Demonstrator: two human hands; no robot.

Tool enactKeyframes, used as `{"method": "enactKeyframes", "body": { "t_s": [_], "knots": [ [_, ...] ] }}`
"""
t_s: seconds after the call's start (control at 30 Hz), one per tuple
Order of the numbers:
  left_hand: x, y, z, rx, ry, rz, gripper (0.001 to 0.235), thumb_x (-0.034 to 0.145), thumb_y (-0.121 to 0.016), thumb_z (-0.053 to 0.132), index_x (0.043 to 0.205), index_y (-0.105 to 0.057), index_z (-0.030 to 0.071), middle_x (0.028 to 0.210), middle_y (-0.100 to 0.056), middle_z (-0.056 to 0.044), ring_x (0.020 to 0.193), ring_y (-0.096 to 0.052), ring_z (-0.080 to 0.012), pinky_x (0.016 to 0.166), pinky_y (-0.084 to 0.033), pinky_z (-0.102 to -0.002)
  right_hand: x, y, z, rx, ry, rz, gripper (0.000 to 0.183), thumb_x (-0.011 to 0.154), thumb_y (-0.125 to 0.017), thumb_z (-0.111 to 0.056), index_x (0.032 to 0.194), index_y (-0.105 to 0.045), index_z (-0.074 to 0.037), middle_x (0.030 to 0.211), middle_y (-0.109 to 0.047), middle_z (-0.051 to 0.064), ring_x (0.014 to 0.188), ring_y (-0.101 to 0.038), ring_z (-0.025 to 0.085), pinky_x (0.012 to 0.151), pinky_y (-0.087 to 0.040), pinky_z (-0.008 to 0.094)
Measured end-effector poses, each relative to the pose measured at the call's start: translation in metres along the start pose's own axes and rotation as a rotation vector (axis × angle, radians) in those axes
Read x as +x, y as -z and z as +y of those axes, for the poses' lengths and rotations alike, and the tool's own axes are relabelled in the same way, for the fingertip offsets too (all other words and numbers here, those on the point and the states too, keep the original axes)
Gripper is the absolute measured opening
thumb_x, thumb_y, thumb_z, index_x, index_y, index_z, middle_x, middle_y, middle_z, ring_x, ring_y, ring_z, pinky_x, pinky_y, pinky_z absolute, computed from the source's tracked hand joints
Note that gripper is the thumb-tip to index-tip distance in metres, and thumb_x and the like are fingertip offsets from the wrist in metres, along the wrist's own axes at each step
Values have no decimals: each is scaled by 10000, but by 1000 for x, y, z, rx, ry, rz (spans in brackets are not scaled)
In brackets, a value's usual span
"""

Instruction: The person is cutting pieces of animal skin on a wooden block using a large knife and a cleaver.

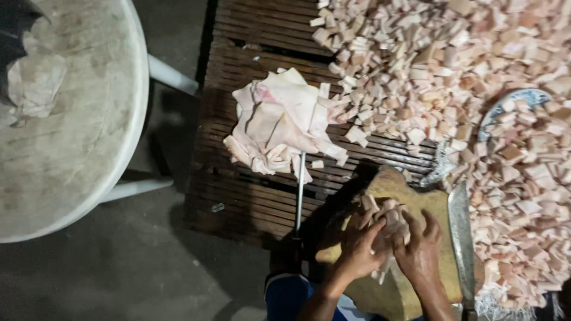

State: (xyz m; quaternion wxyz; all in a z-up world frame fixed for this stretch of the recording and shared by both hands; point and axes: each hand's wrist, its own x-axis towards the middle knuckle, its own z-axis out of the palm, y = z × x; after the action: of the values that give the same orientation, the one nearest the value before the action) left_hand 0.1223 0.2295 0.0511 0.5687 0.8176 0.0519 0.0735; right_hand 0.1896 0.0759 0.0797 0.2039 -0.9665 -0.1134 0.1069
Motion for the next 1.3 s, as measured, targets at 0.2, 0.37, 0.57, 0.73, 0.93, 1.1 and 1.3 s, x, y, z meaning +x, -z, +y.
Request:
{"method": "enactKeyframes", "body": {
  "t_s": [0.2, 0.37, 0.57, 0.73, 0.93, 1.1, 1.3],
  "knots": [
    [18, 84, -93, 83, 353, 562, 703, 898, -720, 51, 1522, -399, 0, 1503, -494, -241, 1426, -474, -409, 1231, -355, -500, 86, -71, -137, 364, 325, -350, 551, 816, -765, -205, 1324, -609, -59, 1281, -640, 212, 1173, -630, 410, 977, -522, 449],
    [56, 187, -206, 347, 611, 652, 1186, 693, -908, 145, 1575, -138, -44, 1592, -246, -352, 1477, -242, -486, 1195, -214, -517, 149, -173, -229, -35, 668, -340, 850, 713, -766, -214, 1492, -443, -110, 1361, -553, 224, 1150, -519, 445, 924, -476, 560],
    [77, 201, -295, 162, 774, 653, 1232, 621, -902, 203, 1561, -153, -68, 1423, -391, -294, 1310, -434, -414, 1097, -400, -453, 178, -221, -240, -116, 885, -184, 618, 828, -747, -170, 1403, -527, -114, 1263, -588, 168, 1189, -502, 424, 928, -479, 598],
    [82, 170, -367, -269, 864, 704, 687, 778, -787, 100, 1345, -463, -114, 1230, -597, -241, 1101, -594, -332, 985, -502, -433, 194, -242, -215, 808, 386, -288, 297, 805, -731, -4, 1041, -565, -78, 1049, -660, 146, 934, -666, 341, 791, -578, 485],
    [86, 181, -326, -1020, 763, 834, 745, 710, -649, -87, 1416, -456, 52, 1262, -614, -113, 1119, -641, -247, 922, -547, -379, 201, -228, -203, 1591, -292, -494, 282, 850, -614, 147, 994, -531, -81, 1041, -696, 142, 800, -716, 241, 663, -622, 384],
    [108, 188, -222, -1071, 669, 545, 884, 725, -613, -49, 1544, -342, 142, 1367, -567, -99, 1207, -581, -238, 951, -522, -365, 194, -207, -211, 1681, -391, -569, 305, 834, -600, 125, 1011, -533, -115, 921, -694, 149, 728, -688, 223, 596, -599, 367],
    [84, 151, -100, -857, 524, 185, 949, 746, -614, -10, 1628, -281, 95, 1486, -479, -92, 1346, -495, -227, 1105, -448, -373, 147, -131, -138, 1332, -460, -462, 271, 815, -649, 14, 1019, -565, -143, 804, -591, 52, 568, -506, 143, 426, -380, 296]
  ]
}}
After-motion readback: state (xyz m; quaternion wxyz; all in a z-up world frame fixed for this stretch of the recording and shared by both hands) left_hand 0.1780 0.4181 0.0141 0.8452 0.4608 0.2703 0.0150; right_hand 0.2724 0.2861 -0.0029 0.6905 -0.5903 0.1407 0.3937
